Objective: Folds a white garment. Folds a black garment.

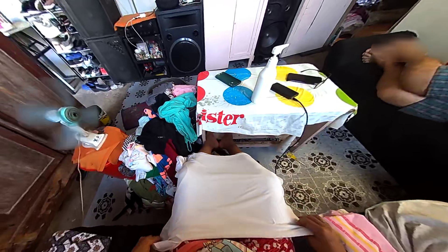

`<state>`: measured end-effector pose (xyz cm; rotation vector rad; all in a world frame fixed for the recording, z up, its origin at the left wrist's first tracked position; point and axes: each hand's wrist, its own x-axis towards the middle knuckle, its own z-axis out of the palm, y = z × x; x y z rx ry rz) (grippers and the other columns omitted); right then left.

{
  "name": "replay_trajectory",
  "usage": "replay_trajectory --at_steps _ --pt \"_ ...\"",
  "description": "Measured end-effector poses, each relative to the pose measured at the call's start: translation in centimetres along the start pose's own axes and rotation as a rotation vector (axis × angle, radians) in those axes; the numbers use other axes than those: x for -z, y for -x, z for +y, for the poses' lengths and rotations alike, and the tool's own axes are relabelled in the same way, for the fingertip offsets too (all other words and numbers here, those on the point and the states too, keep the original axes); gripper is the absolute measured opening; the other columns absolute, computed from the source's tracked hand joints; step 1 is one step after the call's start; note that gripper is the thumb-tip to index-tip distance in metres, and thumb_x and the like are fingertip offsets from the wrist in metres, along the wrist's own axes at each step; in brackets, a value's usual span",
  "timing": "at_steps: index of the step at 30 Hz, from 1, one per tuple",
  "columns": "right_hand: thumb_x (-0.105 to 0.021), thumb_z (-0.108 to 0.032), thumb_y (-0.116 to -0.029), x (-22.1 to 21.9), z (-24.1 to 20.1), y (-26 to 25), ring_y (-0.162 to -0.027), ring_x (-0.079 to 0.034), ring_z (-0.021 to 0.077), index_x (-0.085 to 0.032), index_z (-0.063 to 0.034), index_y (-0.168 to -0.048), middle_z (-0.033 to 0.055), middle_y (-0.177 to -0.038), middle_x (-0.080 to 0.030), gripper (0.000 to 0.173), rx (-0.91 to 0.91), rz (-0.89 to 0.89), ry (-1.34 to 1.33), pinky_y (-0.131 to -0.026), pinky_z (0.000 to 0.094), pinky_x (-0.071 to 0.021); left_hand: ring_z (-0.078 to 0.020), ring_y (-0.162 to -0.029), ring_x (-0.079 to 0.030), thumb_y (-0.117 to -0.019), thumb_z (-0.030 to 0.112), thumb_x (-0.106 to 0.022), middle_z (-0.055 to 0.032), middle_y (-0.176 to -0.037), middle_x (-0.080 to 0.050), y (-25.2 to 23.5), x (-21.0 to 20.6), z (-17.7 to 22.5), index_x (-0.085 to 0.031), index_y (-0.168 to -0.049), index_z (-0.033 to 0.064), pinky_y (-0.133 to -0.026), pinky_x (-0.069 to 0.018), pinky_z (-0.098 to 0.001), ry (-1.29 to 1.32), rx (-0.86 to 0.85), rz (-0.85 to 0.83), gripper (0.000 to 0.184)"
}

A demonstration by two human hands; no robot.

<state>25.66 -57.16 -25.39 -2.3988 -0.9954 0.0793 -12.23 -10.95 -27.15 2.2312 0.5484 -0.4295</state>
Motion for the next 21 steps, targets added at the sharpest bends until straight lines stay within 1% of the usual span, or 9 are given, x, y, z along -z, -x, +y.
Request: replay_trajectory --at_steps 3,5,9,11,14,16,18,20,21 --pt "-0.068 0.002 -0.0763 2.5 4.1 -1.4 -0.105 -0.069 0.0417 -0.078 0.0038 -0.087 0.0208 -0.101 -0.075 0.014 0.012 -0.164 -0.246 -0.1 0.0602 -0.0486 -0.0349 -0.105 -0.066 -0.0836 0.008 -0.077 -0.022 -0.102 -0.071 -0.7 4.0 -3.3 -0.075 -0.093 -0.0056 -0.099 -0.0496 -0.0523 0.124 -0.137 0.023 0.017" --pt "-0.068 -0.008 -0.0799 4.9 4.5 -3.9 -0.108 -0.069 0.0245 -0.075 0.0041 -0.093 0.0133 -0.106 -0.075 0.019 -0.092 -0.273 -0.443 -0.102 0.0443 -0.0516 -0.0198 -0.11 -0.065 -0.0821 0.017 -0.075 -0.0104 -0.114 -0.071 -1.6 8.2 -2.7 -0.076 -0.097 0.0014 -0.1 -0.0521 -0.0397 0.378 -0.192 0.072 0.022" --pt "-0.049 -0.002 -0.0851 5.2 3.2 -10.7 -0.077 -0.069 -0.0002 -0.072 -0.0142 -0.088 -0.0095 -0.084 -0.075 0.026 -0.396 -0.133 -0.907 -0.074 0.022 -0.0593 -0.0059 -0.088 -0.071 -0.0894 0.015 -0.058 0.0024 -0.1 -0.075 -6.5 12.8 3.3 -0.071 -0.112 0.0098 -0.079 -0.0604 -0.0281 0.967 -0.146 0.408 0.027" --pt "-0.041 -0.007 -0.0992 2.7 2.7 -13.6 -0.073 -0.068 0.0027 -0.062 -0.0127 -0.099 -0.0073 -0.082 -0.071 0.021 -0.577 -0.008 -1.011 -0.067 0.0242 -0.0592 -0.0113 -0.094 -0.07 -0.111 0.032 -0.032 -0.0036 -0.108 -0.072 -10.7 13.0 5.3 -0.055 -0.134 0.0084 -0.083 -0.0603 -0.0345 1.149 0.02 0.494 0.041" --pt "-0.045 -0.026 -0.1091 -1.2 2.8 -15.0 -0.089 -0.064 0.0149 -0.052 -0.001 -0.133 0.011 -0.106 -0.064 0.036 -0.834 -0.041 -0.892 -0.078 0.0376 -0.0559 -0.023 -0.109 -0.066 -0.1058 0.063 -0.012 -0.0121 -0.124 -0.067 -15.9 10.5 4.7 -0.048 -0.145 0.0113 -0.091 -0.0552 -0.0466 1.285 0.274 0.371 0.074" --pt "-0.047 -0.028 -0.1086 -2.9 3.0 -14.4 -0.089 -0.064 0.0138 -0.053 0.001 -0.132 0.0112 -0.106 -0.065 0.038 -0.859 -0.021 -0.883 -0.08 0.0373 -0.0557 -0.0248 -0.122 -0.061 -0.1026 0.066 -0.001 -0.0132 -0.137 -0.062 -16.9 8.1 3.1 -0.04 -0.153 0.0121 -0.1 -0.0516 -0.0479 1.276 0.274 0.239 0.084" --pt "-0.046 -0.024 -0.1085 -3.4 3.2 -13.1 -0.087 -0.066 0.0115 -0.051 -0.0016 -0.134 0.0081 -0.105 -0.065 0.034 -0.859 -0.009 -0.963 -0.078 0.0347 -0.0581 -0.0237 -0.116 -0.065 -0.106 0.061 -0.008 -0.0124 -0.131 -0.065 -16.4 5.8 1.7 -0.044 -0.15 0.0122 -0.095 -0.055 -0.0458 1.251 0.27 0.214 0.075" --pt "-0.044 -0.019 -0.1077 -3.5 3.4 -12.0 -0.087 -0.068 0.0103 -0.046 -0.0051 -0.137 0.0054 -0.106 -0.065 0.033 -0.828 -0.008 -1.044 -0.075 0.0328 -0.0601 -0.0221 -0.123 -0.061 -0.1079 0.048 -0.035 -0.0116 -0.14 -0.06 -15.4 4.3 0.3 -0.036 -0.156 0.0131 -0.101 -0.0528 -0.043 1.206 0.193 0.178 0.059" --pt "-0.044 -0.015 -0.1066 -3.4 3.6 -11.5 -0.087 -0.07 0.011 -0.044 -0.006 -0.14 0.0056 -0.108 -0.066 0.034 -0.81 -0.005 -1.073 -0.074 0.0328 -0.0612 -0.0223 -0.126 -0.058 -0.0997 0.045 -0.054 -0.0117 -0.145 -0.055 -15.1 4.0 -0.3 -0.029 -0.159 0.0141 -0.103 -0.0518 -0.0426 1.193 0.149 0.154 0.071"
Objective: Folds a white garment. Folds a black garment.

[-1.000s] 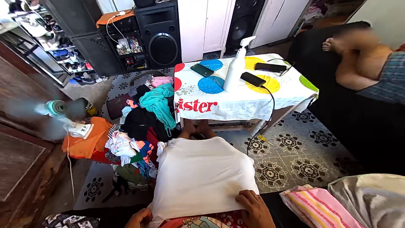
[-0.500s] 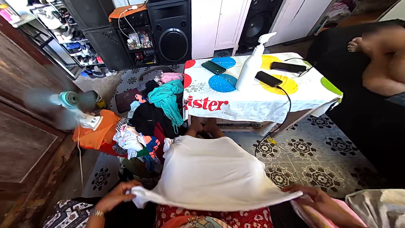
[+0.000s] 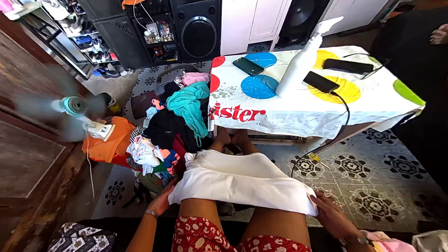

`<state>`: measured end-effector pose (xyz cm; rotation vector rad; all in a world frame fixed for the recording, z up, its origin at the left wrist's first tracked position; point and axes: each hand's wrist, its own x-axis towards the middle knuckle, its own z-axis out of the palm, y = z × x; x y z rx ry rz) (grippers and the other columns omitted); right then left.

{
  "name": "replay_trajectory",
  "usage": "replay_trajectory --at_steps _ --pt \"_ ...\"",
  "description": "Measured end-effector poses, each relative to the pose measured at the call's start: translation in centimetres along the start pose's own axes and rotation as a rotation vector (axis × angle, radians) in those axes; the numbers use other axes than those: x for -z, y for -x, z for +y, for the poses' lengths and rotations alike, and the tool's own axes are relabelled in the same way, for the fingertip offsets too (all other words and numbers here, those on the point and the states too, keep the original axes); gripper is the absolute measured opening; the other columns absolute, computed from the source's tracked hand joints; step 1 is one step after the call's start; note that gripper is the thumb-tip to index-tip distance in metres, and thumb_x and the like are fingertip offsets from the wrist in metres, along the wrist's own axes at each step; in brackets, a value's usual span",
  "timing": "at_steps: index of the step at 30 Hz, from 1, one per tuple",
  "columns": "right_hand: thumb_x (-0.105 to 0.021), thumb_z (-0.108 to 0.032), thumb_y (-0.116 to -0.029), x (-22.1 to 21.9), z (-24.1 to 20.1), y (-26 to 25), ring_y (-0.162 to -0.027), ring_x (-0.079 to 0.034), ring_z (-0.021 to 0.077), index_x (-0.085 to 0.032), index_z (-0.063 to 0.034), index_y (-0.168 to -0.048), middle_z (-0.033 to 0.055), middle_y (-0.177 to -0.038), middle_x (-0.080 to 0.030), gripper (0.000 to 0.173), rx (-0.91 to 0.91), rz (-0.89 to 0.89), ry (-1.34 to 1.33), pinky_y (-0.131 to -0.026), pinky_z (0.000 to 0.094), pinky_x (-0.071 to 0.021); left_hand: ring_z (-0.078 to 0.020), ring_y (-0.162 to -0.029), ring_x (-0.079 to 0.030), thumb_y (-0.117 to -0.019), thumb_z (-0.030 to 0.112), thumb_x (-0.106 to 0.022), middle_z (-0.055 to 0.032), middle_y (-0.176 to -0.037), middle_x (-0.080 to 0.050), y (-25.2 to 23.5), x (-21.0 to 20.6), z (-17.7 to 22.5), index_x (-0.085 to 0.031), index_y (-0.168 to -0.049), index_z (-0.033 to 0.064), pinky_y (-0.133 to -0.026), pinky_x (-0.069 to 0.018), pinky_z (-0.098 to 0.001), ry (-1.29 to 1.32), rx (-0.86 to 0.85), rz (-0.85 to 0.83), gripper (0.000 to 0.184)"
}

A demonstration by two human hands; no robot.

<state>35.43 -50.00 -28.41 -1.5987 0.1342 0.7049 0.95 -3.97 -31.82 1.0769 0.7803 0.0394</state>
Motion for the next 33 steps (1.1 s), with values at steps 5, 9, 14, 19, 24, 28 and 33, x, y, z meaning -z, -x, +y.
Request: replay_trajectory --at_steps 5,9,14,19,24,28,33 --pt "-0.052 -0.005 -0.0965 0.8 0.0 0.8 -0.084 -0.072 0.0108 -0.035 -0.0071 -0.148 0.0067 -0.111 -0.067 0.054 0.035 -0.055 0.069 -0.073 0.03 -0.0623 -0.0218 -0.123 -0.062 -0.0726 0.02 -0.082 -0.0096 -0.149 -0.052 1.0 0.9 0.6 -0.021 -0.161 0.0192 -0.095 -0.0569 -0.0406 0.117 -0.145 -0.078 0.107" --pt "-0.052 -0.004 -0.0986 0.4 -1.1 0.9 -0.076 -0.071 0.0064 -0.039 -0.0046 -0.145 0.0027 -0.099 -0.069 0.048 0.122 -0.008 0.087 -0.068 0.0254 -0.0608 -0.0206 -0.115 -0.064 -0.083 0.009 -0.069 -0.0114 -0.143 -0.055 1.2 -0.5 2.6 -0.028 -0.159 0.0131 -0.091 -0.0578 -0.0388 -0.013 -0.167 -0.018 0.086" --pt "-0.054 -0.012 -0.1024 -0.6 -4.9 1.6 -0.069 -0.064 0.0053 -0.038 -0.0035 -0.148 0.0069 -0.094 -0.064 0.049 0.22 0.195 0.177 -0.064 0.0255 -0.0556 -0.02 -0.1 -0.072 -0.0987 0.001 -0.042 -0.0089 -0.124 -0.067 2.5 -1.6 8.7 -0.034 -0.154 0.016 -0.082 -0.0625 -0.038 0.204 -0.377 0.142 0.058" --pt "-0.06 -0.011 -0.0996 0.3 -6.9 6.1 -0.067 -0.06 0.0031 -0.041 -0.0012 -0.146 0.0083 -0.093 -0.065 0.051 0.272 0.23 0.322 -0.066 0.0242 -0.0539 -0.019 -0.104 -0.072 -0.0866 0.003 -0.064 -0.0055 -0.125 -0.069 6.8 -0.7 11.0 -0.051 -0.143 0.0133 -0.085 -0.063 -0.0372 0.146 -0.464 0.024 0.059" --pt "-0.064 -0.011 -0.0957 2.7 -0.6 9.1 -0.071 -0.061 0.0074 -0.044 0.0015 -0.144 0.0127 -0.095 -0.066 0.054 0.239 0.177 0.403 -0.07 0.03 -0.0547 -0.0195 -0.103 -0.071 -0.0848 0.002 -0.063 -0.0086 -0.127 -0.068 10.5 -0.5 5.9 -0.05 -0.144 0.009 -0.082 -0.0629 -0.0369 -0.02 -0.187 0.108 0.061" --pt "-0.061 -0.009 -0.0963 2.5 0.1 9.2 -0.067 -0.059 0.0016 -0.045 0.0014 -0.142 0.0071 -0.091 -0.065 0.05 0.264 0.206 0.337 -0.065 0.0219 -0.0522 -0.019 -0.103 -0.071 -0.0869 -0.002 -0.057 -0.0101 -0.128 -0.067 11.5 -0.5 3.6 -0.05 -0.143 0.0077 -0.082 -0.0627 -0.035 0.054 -0.178 0.2 0.058" --pt "-0.063 -0.008 -0.0937 3.3 -1.8 12.5 -0.065 -0.059 -0.0003 -0.047 0.0015 -0.14 0.0031 -0.085 -0.065 0.05 0.274 0.127 0.439 -0.064 0.0217 -0.0532 -0.0183 -0.101 -0.072 -0.0816 -0.002 -0.063 -0.0072 -0.124 -0.07 14.5 0.2 3.2 -0.054 -0.139 0.0095 -0.082 -0.0632 -0.0358 0.085 -0.245 0.167 0.059"
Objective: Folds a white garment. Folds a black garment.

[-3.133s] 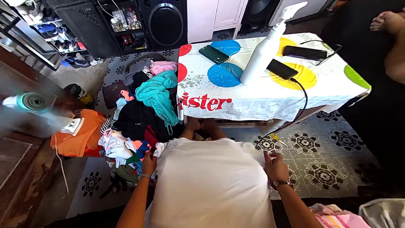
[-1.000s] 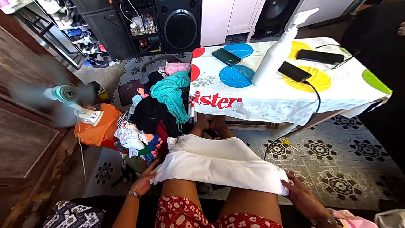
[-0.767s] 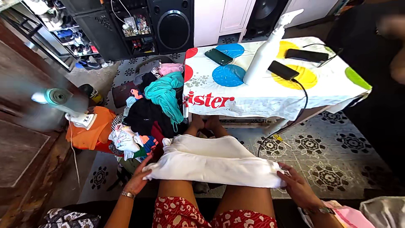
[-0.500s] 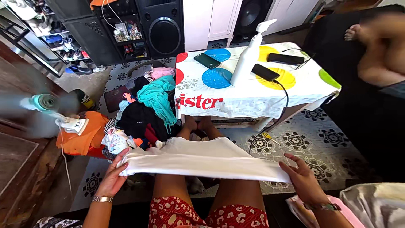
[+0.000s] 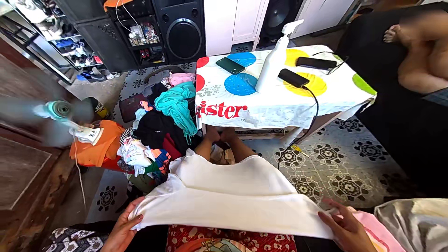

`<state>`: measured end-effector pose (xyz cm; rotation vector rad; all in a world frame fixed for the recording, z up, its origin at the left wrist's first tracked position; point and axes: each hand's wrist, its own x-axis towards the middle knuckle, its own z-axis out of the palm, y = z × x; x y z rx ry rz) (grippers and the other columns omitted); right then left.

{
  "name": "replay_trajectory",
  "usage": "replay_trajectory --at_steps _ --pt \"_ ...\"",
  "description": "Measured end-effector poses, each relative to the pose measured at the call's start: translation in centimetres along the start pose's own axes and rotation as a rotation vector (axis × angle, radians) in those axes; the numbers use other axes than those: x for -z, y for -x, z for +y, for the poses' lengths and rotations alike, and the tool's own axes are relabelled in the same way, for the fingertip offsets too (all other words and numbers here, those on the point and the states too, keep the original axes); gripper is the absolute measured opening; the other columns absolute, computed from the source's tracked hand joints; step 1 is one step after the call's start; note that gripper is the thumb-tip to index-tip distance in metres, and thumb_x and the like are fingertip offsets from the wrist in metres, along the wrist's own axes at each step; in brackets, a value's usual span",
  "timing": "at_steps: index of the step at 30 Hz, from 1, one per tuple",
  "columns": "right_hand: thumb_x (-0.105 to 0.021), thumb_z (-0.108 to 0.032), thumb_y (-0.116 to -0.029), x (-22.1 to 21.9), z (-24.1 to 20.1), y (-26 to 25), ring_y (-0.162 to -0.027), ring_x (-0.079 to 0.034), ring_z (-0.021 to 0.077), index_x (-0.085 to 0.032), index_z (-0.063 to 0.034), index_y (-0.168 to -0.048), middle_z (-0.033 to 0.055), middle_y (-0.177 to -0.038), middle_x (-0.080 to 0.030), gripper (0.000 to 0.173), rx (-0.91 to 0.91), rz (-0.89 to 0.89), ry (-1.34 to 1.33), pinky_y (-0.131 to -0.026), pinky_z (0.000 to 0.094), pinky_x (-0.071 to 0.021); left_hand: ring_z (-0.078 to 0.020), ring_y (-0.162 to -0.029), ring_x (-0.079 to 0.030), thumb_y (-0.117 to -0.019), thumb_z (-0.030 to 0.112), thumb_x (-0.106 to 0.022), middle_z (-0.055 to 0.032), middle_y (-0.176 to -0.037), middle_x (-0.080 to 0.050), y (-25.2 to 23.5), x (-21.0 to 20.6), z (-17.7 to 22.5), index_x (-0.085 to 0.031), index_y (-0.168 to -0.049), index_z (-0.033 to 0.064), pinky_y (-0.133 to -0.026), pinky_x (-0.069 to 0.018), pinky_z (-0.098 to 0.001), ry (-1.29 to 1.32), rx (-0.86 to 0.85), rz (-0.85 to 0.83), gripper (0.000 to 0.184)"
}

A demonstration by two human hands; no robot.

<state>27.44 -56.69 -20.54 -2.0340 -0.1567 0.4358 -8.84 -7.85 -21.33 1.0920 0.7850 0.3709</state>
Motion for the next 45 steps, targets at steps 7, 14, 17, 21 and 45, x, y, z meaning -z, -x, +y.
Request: replay_trajectory --at_steps 7,14,17,21,45 --pt "-0.061 -0.011 -0.102 -2.3 3.3 -3.6 -0.114 -0.064 0.0459 -0.052 0.0114 -0.138 0.0354 -0.128 -0.061 0.043 -0.053 -0.209 0.304 -0.101 0.0571 -0.0495 -0.0431 -0.125 -0.058 -0.0947 0.012 -0.071 -0.0292 -0.147 -0.048 -4.6 1.2 -2.3 -0.055 -0.141 -0.0006 -0.103 -0.0506 -0.0554 -0.904 0.261 -0.035 0.05" --pt "-0.062 -0.015 -0.0983 -11.5 -8.1 -9.1 -0.125 -0.055 0.0519 -0.067 0.0053 -0.123 0.0326 -0.13 -0.06 0.032 0.463 -0.101 0.509 -0.104 0.0686 -0.0419 -0.0315 -0.136 -0.051 -0.0912 -0.005 -0.06 -0.0189 -0.145 -0.055 -13.7 -5.5 -0.2 -0.062 -0.135 0.0013 -0.109 -0.0463 -0.0486 -0.922 -0.216 -0.221 0.044" --pt "-0.062 -0.016 -0.0984 -19.3 -11.7 -7.3 -0.124 -0.06 0.0421 -0.071 0.0001 -0.118 0.0235 -0.126 -0.067 0.027 0.602 -0.324 0.494 -0.104 0.0615 -0.045 -0.0274 -0.132 -0.055 -0.0872 -0.008 -0.059 -0.0188 -0.136 -0.062 -15.1 -6.6 -0.8 -0.062 -0.13 -0.0039 -0.114 -0.0425 -0.0429 -0.909 -0.288 -0.307 0.044" --pt "-0.059 -0.014 -0.0988 -29.0 -14.7 -4.3 -0.116 -0.065 0.0387 -0.076 -0.0037 -0.111 0.0181 -0.115 -0.072 0.023 0.767 -0.559 0.465 -0.099 0.0585 -0.048 -0.0306 -0.121 -0.06 -0.0879 0.0 -0.066 -0.021 -0.125 -0.065 -16.2 -5.4 -1.2 -0.056 -0.136 -0.0048 -0.108 -0.046 -0.0457 -0.988 -0.226 -0.285 0.049" --pt "-0.043 -0.016 -0.1091 -38.7 -21.7 -8.5 -0.098 -0.068 0.0363 -0.061 0.0075 -0.121 0.026 -0.106 -0.068 0.032 0.429 -1.142 0.686 -0.093 0.0519 -0.0511 -0.0222 -0.101 -0.064 -0.1113 0.024 -0.042 -0.0206 -0.119 -0.064 -15.5 -6.7 -12.0 -0.052 -0.137 -0.004 -0.09 -0.0536 -0.0406 0.247 0.196 0.441 0.039"
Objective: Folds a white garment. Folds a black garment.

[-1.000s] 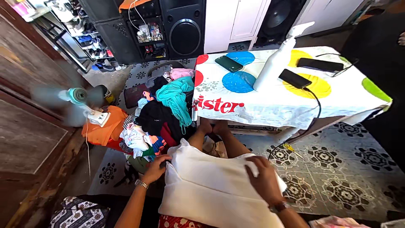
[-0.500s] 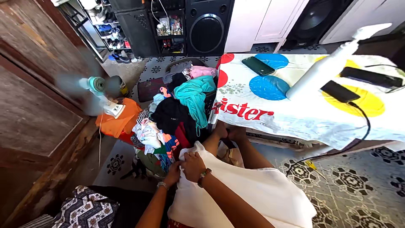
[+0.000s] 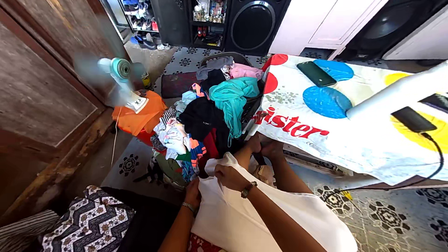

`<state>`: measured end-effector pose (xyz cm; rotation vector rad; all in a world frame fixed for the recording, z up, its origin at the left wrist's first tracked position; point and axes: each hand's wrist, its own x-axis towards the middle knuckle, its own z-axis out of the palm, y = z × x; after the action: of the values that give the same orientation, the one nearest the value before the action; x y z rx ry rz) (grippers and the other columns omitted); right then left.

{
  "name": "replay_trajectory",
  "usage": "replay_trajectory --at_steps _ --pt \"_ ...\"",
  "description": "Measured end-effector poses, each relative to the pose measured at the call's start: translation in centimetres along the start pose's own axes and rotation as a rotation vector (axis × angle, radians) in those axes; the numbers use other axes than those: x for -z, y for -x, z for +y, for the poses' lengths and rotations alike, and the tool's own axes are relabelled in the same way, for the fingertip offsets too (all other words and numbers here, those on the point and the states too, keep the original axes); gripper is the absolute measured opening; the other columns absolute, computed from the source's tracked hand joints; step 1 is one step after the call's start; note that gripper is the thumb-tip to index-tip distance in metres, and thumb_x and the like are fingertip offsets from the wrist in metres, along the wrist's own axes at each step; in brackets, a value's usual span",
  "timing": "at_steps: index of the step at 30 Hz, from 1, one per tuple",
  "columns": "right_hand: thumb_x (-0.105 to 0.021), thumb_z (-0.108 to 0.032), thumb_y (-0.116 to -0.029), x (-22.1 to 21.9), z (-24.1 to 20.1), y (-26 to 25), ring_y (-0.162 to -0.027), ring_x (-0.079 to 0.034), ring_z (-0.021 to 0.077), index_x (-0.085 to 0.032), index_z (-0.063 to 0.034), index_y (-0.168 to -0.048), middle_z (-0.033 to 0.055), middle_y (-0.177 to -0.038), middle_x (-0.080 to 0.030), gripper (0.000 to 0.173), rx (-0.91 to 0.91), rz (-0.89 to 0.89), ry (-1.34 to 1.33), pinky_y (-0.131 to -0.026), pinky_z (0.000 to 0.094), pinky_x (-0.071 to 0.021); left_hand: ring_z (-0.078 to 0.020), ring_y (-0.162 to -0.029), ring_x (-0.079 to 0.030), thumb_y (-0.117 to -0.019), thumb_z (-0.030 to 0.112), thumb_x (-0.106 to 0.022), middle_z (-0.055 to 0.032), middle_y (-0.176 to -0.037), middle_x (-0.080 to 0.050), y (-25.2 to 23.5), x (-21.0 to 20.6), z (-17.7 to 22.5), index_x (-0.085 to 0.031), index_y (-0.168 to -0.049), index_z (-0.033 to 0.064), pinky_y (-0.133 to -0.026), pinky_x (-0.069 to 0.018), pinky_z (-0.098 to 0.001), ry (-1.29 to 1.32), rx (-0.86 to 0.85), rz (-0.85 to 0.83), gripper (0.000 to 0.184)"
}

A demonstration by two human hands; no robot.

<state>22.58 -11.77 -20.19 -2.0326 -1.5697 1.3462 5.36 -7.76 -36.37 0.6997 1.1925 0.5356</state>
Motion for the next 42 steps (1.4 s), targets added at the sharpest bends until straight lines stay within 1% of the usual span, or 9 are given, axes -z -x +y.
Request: replay_trajectory --at_steps 5,10,12,16,20,23,27,32,42 --pt "-0.042 -0.02 -0.1089 -1.7 -0.9 1.5 -0.101 -0.067 0.0387 -0.059 0.005 -0.123 0.0255 -0.105 -0.068 0.034 -0.02 0.129 -0.06 -0.091 0.0557 -0.0508 -0.0184 -0.11 -0.063 -0.1122 0.023 -0.036 -0.0147 -0.129 -0.061 -1.6 1.2 1.2 -0.042 -0.146 0.0016 -0.095 -0.0528 -0.0375 0.159 -0.027 -0.234 0.041" --pt "-0.052 -0.024 -0.107 -5.9 -1.7 5.3 -0.123 -0.062 0.0363 -0.06 0.0005 -0.133 0.0204 -0.125 -0.068 0.036 0.433 -0.023 0.057 -0.112 0.0597 -0.0374 -0.0067 -0.061 -0.061 -0.113 0.026 -0.026 0.0018 -0.073 -0.062 -0.3 5.6 4.0 -0.051 -0.131 0.0029 -0.062 -0.0561 -0.0241 -0.009 -0.085 -0.22 0.039" --pt "-0.05 -0.028 -0.1081 -6.5 -1.3 6.6 -0.14 -0.051 0.0349 -0.054 -0.005 -0.143 0.017 -0.14 -0.062 0.042 0.445 -0.024 0.134 -0.12 0.0635 -0.0225 -0.0118 -0.07 -0.063 -0.1122 0.022 -0.035 -0.0055 -0.085 -0.064 0.2 6.9 4.8 -0.055 -0.13 -0.0032 -0.068 -0.0554 -0.0293 -0.289 -0.103 -0.163 0.036" --pt "-0.055 -0.024 -0.1049 -7.2 2.0 8.9 -0.14 -0.051 0.0341 -0.064 -0.0062 -0.134 0.0134 -0.139 -0.065 0.035 0.477 0.167 0.116 -0.118 0.0649 -0.0265 -0.0102 -0.085 -0.063 -0.1069 0.017 -0.046 -0.004 -0.096 -0.065 2.9 5.9 6.5 -0.064 -0.111 -0.0013 -0.076 -0.0547 -0.029 -0.495 -0.25 -0.337 0.026" --pt "-0.06 -0.019 -0.1001 -4.0 8.7 12.7 -0.133 -0.056 0.038 -0.069 -0.0034 -0.126 0.0184 -0.136 -0.064 0.032 0.193 0.471 0.124 -0.112 0.0622 -0.0384 -0.0199 -0.093 -0.063 -0.1076 0.019 -0.048 -0.0166 -0.106 -0.066 2.2 3.5 6.4 -0.063 -0.118 -0.0064 -0.088 -0.0529 -0.0395 -0.965 -0.13 -0.681 0.032" --pt "-0.057 -0.02 -0.1032 0.2 15.7 16.3 -0.136 -0.05 0.046 -0.065 0.0 -0.132 0.0256 -0.14 -0.059 0.036 -0.203 0.508 0.189 -0.111 0.0675 -0.0349 -0.0371 -0.118 -0.063 -0.1059 0.017 -0.053 -0.0281 -0.123 -0.065 -0.8 1.1 7.2 -0.064 -0.124 -0.0091 -0.107 -0.0459 -0.0522 -1.175 -0.228 -0.462 0.034" --pt "-0.051 -0.015 -0.1066 2.7 24.0 19.1 -0.137 -0.047 0.0528 -0.058 0.001 -0.139 0.0308 -0.144 -0.053 0.037 -0.448 0.527 0.086 -0.109 0.0711 -0.035 -0.037 -0.132 -0.054 -0.109 0.025 -0.048 -0.028 -0.138 -0.057 -4.3 -3.5 8.6 -0.057 -0.135 -0.0068 -0.114 -0.0398 -0.0499 -1.066 -0.321 -0.291 0.043" --pt "-0.044 0.0 -0.1054 4.4 27.3 18.7 -0.137 -0.049 0.0469 -0.057 0.001 -0.142 0.0306 -0.145 -0.052 0.039 -0.423 0.433 -0.061 -0.115 0.0574 -0.0363 -0.0457 -0.115 -0.059 -0.1038 0.038 -0.058 -0.0355 -0.117 -0.062 -6.8 -7.7 9.1 -0.066 -0.11 -0.015 -0.103 -0.041 -0.0593 -1.315 -0.228 -0.312 0.054" --pt "-0.065 -0.02 -0.1005 6.9 31.3 23.1 -0.133 -0.049 0.0518 -0.068 0.002 -0.126 0.0313 -0.133 -0.061 0.033 -0.627 0.094 0.112 -0.11 0.0741 -0.0273 -0.0137 -0.097 -0.066 -0.104 0.013 -0.057 -0.0143 -0.111 -0.069 -5.7 -6.2 13.8 -0.065 -0.121 -0.006 -0.089 -0.0544 -0.0347 -0.601 -0.382 -0.222 0.027"
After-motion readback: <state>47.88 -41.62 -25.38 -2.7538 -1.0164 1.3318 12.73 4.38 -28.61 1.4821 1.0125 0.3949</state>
